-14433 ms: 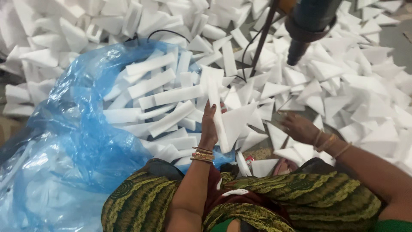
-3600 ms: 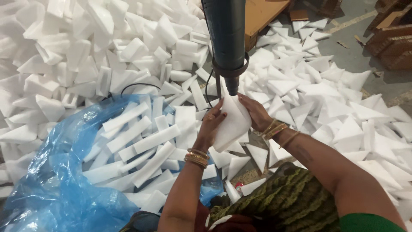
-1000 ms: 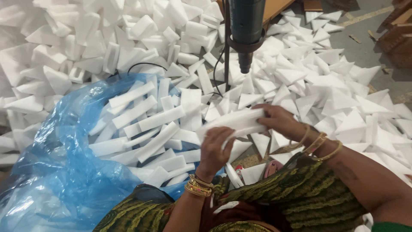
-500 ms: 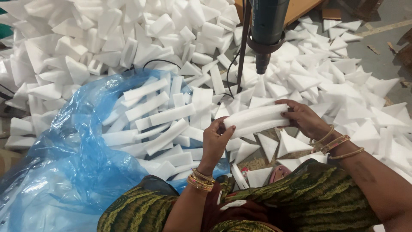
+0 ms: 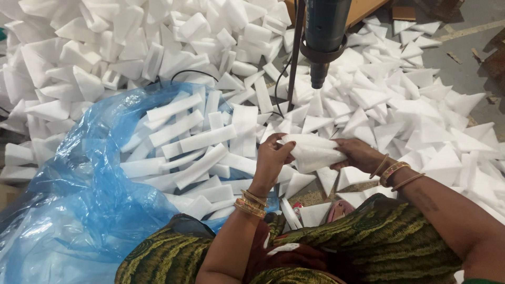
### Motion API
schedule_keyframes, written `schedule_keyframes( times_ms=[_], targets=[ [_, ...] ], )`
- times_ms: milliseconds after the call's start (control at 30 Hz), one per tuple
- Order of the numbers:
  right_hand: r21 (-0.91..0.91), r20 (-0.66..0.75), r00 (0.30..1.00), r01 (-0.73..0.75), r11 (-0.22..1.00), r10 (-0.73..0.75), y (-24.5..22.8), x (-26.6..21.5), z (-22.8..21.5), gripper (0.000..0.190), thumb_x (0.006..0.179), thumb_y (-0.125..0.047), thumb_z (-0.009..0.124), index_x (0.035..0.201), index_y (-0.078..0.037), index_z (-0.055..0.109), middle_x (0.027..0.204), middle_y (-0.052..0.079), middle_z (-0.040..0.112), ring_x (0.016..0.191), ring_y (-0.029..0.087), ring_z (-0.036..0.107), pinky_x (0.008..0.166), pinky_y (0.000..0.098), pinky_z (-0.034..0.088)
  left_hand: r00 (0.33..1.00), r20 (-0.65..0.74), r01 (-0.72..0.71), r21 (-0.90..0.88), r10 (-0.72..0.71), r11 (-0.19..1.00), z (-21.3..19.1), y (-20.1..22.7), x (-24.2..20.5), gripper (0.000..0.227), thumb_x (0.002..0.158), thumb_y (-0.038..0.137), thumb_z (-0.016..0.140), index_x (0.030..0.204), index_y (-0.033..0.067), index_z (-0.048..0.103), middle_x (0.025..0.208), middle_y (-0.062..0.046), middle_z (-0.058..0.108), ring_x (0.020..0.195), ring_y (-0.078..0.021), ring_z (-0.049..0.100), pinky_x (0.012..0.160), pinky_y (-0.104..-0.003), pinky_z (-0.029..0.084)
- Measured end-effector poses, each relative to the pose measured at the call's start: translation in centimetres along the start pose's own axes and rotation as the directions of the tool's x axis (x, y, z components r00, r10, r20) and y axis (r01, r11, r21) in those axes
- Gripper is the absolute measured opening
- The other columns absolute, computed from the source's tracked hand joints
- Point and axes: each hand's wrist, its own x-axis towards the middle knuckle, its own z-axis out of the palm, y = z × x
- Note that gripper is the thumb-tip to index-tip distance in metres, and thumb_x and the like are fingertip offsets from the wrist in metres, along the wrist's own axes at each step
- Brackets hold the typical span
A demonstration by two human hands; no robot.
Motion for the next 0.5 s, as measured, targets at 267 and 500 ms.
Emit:
schedule_keyframes(
  times_ms=[267, 500],
  targets=[
    [0.236, -0.128, 0.992, 0.033, 0.971, -0.002, 2.2, 2.8, -2.4, 0.042, 0.106, -0.027, 0.041, 0.124, 0.008, 0.056, 0.093, 0.019, 0.069, 0.072, 0.025, 0.071, 0.069, 0.0369, 0.063, 0.987, -0.001, 0.158, -0.142, -0.160, 0.977, -0.5, -0.7, 10.1, 0.020, 0.094, 0.021, 0.072, 0.100, 0.0032, 0.069, 0.077, -0.002, 0.064, 0.062, -0.0101, 0.061, 0.059, -0.023, 0.052],
    [0.331, -0.199, 0.980, 0.040, 0.943, 0.028, 2.0, 5.2, -3.6, 0.053, 0.107, -0.028, 0.025, 0.120, 0.012, 0.056, 0.094, 0.025, 0.071, 0.073, 0.030, 0.071, 0.072, 0.0399, 0.062, 0.963, 0.034, 0.271, -0.106, -0.269, 0.957, 2.8, 1.8, 18.5, 0.021, 0.089, 0.022, 0.074, 0.093, 0.0015, 0.072, 0.069, -0.005, 0.062, 0.059, -0.0146, 0.064, 0.057, -0.023, 0.053]
  ],
)
